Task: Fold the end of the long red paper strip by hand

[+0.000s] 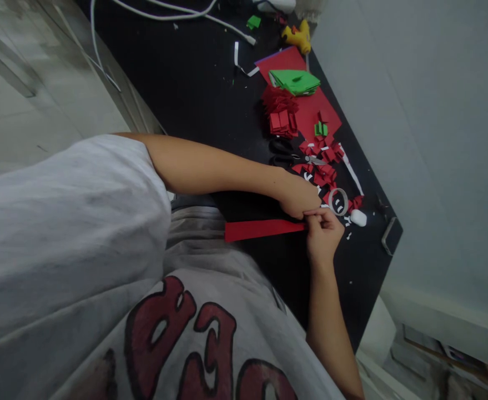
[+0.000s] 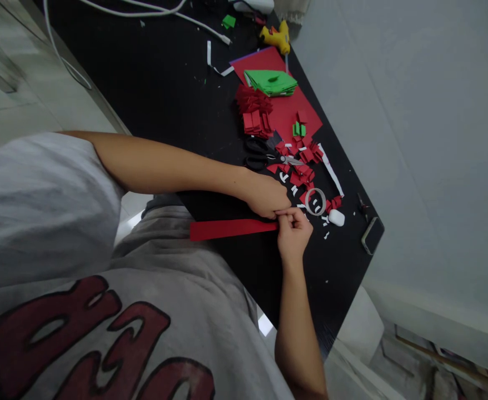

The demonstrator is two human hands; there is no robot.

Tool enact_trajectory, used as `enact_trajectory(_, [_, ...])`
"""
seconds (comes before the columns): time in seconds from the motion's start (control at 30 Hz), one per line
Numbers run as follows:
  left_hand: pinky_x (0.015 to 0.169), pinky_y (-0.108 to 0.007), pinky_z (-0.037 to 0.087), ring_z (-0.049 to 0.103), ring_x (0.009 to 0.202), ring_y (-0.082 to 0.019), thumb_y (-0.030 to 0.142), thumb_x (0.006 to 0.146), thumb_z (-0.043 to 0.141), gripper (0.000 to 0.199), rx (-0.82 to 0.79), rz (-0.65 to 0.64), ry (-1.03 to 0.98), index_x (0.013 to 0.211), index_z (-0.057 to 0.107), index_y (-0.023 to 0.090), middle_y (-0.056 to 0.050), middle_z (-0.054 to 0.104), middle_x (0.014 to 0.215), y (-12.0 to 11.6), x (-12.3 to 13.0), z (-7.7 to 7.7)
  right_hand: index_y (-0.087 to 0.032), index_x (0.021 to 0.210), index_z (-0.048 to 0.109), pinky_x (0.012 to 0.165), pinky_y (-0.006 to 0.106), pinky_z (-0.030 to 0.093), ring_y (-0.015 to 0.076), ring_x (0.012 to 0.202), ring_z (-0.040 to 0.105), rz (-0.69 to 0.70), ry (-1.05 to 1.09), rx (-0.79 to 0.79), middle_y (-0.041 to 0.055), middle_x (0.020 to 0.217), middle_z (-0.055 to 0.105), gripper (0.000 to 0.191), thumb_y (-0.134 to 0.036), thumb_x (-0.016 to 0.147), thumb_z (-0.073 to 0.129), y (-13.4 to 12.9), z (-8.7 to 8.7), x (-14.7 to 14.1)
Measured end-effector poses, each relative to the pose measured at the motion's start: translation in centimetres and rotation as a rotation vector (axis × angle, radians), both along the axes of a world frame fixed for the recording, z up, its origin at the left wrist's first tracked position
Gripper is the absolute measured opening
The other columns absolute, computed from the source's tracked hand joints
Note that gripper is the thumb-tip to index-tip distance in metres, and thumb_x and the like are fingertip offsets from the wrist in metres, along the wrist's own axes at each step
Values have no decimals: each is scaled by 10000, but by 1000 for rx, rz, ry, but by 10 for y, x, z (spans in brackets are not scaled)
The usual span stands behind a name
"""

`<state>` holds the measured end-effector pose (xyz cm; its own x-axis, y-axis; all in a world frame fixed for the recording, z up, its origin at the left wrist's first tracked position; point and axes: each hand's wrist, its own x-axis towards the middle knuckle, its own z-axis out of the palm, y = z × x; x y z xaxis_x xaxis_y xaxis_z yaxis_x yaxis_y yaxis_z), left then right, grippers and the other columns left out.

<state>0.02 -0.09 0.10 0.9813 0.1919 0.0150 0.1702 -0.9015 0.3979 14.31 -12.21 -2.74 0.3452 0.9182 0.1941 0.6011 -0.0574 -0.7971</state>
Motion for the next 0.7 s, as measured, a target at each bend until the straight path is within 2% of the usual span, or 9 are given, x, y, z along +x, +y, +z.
enact_trajectory(0.17, [818, -348, 424, 619, 854, -217, 207, 920, 636, 239, -14, -2, 9, 1081, 800, 143, -157, 757, 1080, -1, -3, 4, -217, 688, 667, 570, 270, 257, 102, 521, 302, 12, -26, 9, -88, 518, 348, 139, -339, 754, 683, 0, 1, 0])
enact_trajectory(0.4, [848, -396, 434, 632, 896, -265, 206, 891, 646, 231, -37, 28, -12, 1055, 798, 145, -184, 752, 1062, -1, 0, 1, -218, 674, 673, 583, 270, 282, 104, 532, 320, -1, -40, 21, -83, 519, 363, 122, -327, 730, 663, 1, -1, 0])
enact_trajectory(0.6, [872, -381, 431, 624, 889, -250, 133, 762, 740, 83, -156, 69, -62, 830, 769, 170, -143, 758, 976, -1, 0, 1, -210, 677, 683, 589, 265, 311, 107, 553, 369, 1, -19, 29, -70, 547, 434, 108, -309, 720, 673, 0, 0, 0])
enact_trajectory(0.7, [879, -380, 431, 625, 912, -254, 150, 780, 738, 125, -140, 67, -51, 898, 779, 153, -160, 753, 1016, -1, 0, 1, -207, 681, 687, 583, 266, 302, 106, 547, 362, 0, -15, 26, -72, 542, 424, 105, -306, 717, 675, 1, 0, 0])
